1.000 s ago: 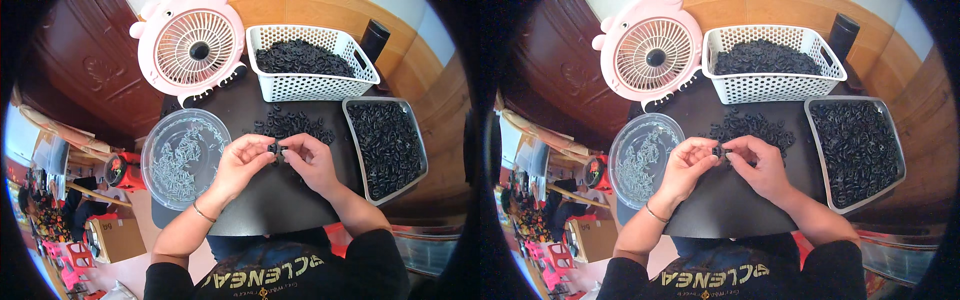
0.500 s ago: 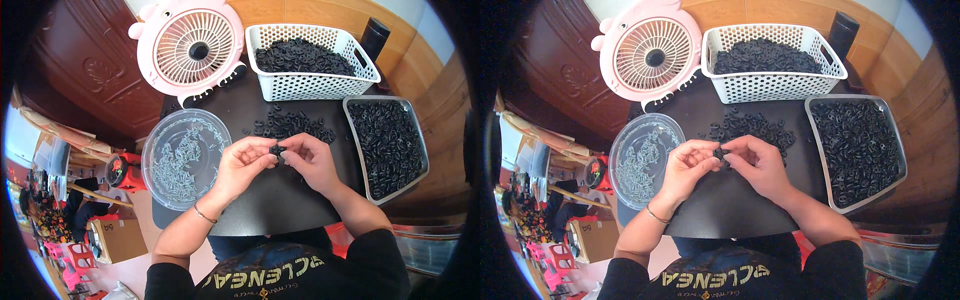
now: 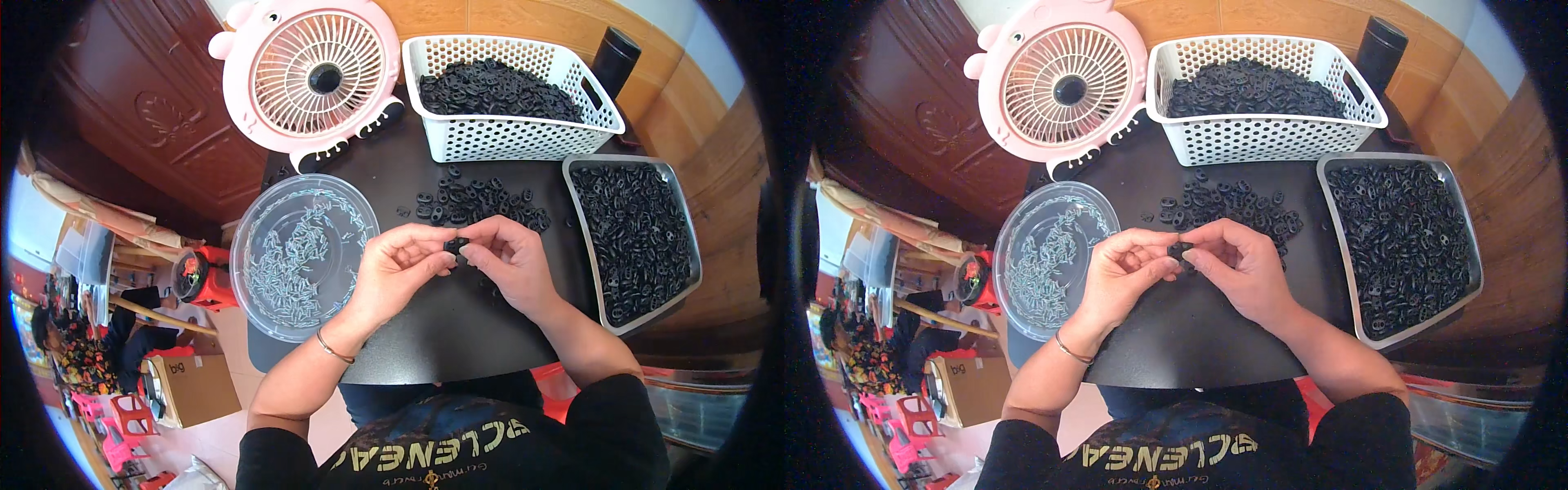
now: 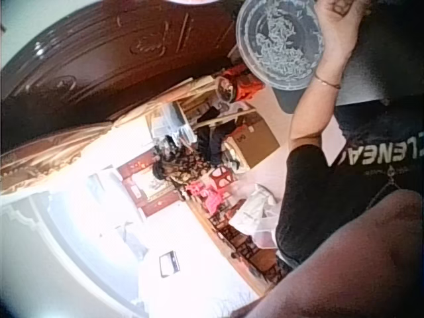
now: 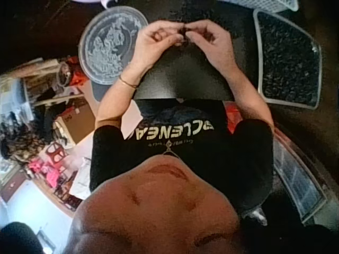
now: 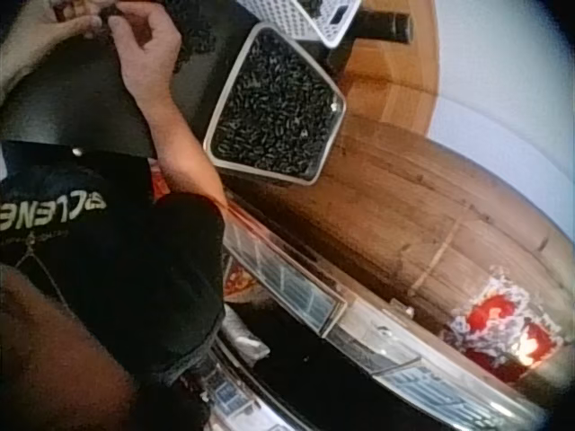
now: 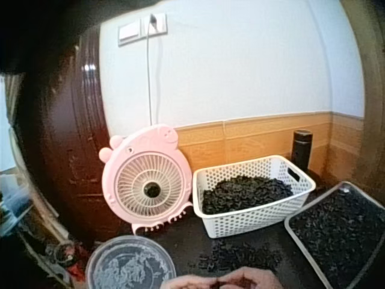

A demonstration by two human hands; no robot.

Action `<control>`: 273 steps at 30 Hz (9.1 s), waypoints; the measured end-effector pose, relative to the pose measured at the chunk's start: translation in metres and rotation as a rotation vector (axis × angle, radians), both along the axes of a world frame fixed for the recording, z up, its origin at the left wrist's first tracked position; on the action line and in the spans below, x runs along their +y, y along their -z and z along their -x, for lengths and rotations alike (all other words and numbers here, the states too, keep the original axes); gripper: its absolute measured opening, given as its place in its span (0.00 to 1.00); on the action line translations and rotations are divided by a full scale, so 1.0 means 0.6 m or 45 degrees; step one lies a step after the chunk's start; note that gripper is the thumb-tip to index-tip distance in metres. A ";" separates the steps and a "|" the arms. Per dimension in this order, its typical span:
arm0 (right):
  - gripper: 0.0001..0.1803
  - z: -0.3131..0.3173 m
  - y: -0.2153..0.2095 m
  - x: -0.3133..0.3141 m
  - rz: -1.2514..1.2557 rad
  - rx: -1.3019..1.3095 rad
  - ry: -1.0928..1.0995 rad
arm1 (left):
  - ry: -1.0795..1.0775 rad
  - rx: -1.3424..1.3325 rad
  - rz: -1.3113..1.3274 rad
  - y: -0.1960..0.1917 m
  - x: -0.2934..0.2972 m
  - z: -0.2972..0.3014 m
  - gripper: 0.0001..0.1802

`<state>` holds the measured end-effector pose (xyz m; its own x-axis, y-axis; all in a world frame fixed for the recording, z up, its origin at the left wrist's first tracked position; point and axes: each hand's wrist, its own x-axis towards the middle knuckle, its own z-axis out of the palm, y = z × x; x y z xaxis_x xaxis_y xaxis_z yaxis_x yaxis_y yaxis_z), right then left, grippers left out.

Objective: The person repeatedly picks up small black plastic rings and silver screws, inserts the screws into the rings, and places the assembled units into a clear plastic container. The process is repetitive and performed by hand at a table with a pink fan and baskets of parts nearby.

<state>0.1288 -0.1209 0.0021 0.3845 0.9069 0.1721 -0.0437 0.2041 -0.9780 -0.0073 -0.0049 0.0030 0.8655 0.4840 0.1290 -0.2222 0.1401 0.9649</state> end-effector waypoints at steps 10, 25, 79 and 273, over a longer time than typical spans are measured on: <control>0.07 -0.001 -0.003 -0.002 0.044 -0.021 -0.014 | -0.049 0.044 -0.118 -0.003 -0.005 0.001 0.12; 0.08 -0.001 -0.001 -0.002 0.126 0.008 0.021 | -0.050 0.064 -0.058 -0.002 -0.005 -0.001 0.11; 0.18 0.005 0.012 0.010 -0.081 -0.426 0.043 | 0.066 0.077 0.346 0.000 0.006 -0.001 0.13; 0.15 0.014 0.001 0.010 -0.054 -0.585 0.030 | 0.204 0.157 0.494 -0.008 0.003 0.003 0.11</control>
